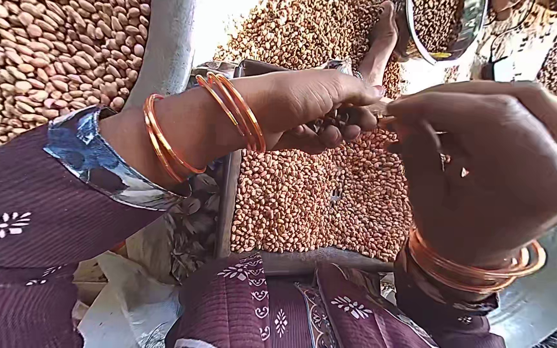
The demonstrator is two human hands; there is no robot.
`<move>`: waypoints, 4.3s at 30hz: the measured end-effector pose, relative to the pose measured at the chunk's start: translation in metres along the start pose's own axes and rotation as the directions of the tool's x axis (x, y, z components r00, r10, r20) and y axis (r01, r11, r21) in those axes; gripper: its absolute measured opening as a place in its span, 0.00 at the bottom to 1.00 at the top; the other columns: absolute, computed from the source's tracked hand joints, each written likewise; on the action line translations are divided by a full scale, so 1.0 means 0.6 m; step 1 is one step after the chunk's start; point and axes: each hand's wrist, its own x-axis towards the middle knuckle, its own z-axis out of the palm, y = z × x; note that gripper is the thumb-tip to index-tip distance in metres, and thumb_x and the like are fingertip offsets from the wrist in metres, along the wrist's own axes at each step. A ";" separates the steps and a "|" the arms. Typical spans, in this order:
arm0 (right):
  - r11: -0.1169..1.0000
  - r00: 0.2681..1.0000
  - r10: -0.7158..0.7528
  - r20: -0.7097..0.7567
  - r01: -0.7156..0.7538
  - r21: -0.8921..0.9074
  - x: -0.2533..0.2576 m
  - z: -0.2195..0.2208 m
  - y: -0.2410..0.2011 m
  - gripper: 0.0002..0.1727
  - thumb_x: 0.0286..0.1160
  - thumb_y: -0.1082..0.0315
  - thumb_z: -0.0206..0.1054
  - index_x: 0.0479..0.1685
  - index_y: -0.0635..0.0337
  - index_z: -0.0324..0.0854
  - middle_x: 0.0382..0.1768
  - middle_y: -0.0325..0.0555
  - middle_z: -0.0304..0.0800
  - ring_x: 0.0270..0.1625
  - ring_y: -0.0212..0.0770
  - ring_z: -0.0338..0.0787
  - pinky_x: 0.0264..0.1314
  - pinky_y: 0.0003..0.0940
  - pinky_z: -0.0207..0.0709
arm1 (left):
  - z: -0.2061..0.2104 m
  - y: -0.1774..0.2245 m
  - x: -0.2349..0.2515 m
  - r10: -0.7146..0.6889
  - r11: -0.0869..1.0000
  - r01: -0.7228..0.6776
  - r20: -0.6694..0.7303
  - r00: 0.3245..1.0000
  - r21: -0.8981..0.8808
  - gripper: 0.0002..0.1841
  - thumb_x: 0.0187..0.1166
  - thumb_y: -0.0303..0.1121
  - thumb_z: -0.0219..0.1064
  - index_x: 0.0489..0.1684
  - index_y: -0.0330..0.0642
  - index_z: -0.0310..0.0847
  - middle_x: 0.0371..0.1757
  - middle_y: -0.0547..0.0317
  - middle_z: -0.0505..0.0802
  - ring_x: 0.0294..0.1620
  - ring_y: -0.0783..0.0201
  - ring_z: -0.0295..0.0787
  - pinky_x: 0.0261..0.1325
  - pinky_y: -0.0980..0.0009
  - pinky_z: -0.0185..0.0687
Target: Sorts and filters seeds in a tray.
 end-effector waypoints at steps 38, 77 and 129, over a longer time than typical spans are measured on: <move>0.950 0.889 -0.032 0.457 -0.115 0.290 -0.039 0.148 0.051 0.06 0.73 0.71 0.74 0.45 0.54 0.93 0.43 0.47 0.88 0.37 0.43 0.90 0.36 0.39 0.84 | -0.023 -0.024 0.013 0.180 -0.029 0.163 -0.156 0.971 0.986 0.14 0.92 0.38 0.56 0.38 0.39 0.80 0.28 0.47 0.84 0.35 0.43 0.87 0.33 0.45 0.78; 0.931 0.886 0.026 0.463 -0.190 0.312 -0.022 0.180 0.002 0.05 0.72 0.69 0.75 0.43 0.57 0.93 0.41 0.50 0.88 0.39 0.44 0.89 0.42 0.41 0.84 | -0.037 -0.018 0.024 0.481 0.380 -0.134 -0.072 0.874 0.915 0.14 0.93 0.42 0.56 0.47 0.43 0.82 0.27 0.63 0.82 0.26 0.69 0.80 0.35 0.68 0.78; 0.877 0.793 0.031 0.608 -0.314 0.365 -0.046 0.121 0.048 0.06 0.72 0.69 0.70 0.40 0.55 0.92 0.35 0.40 0.87 0.32 0.32 0.86 0.35 0.29 0.83 | -0.026 -0.008 0.021 0.454 0.761 -0.345 -0.071 0.888 0.550 0.22 0.94 0.44 0.52 0.30 0.47 0.88 0.19 0.71 0.84 0.16 0.78 0.71 0.21 0.81 0.63</move>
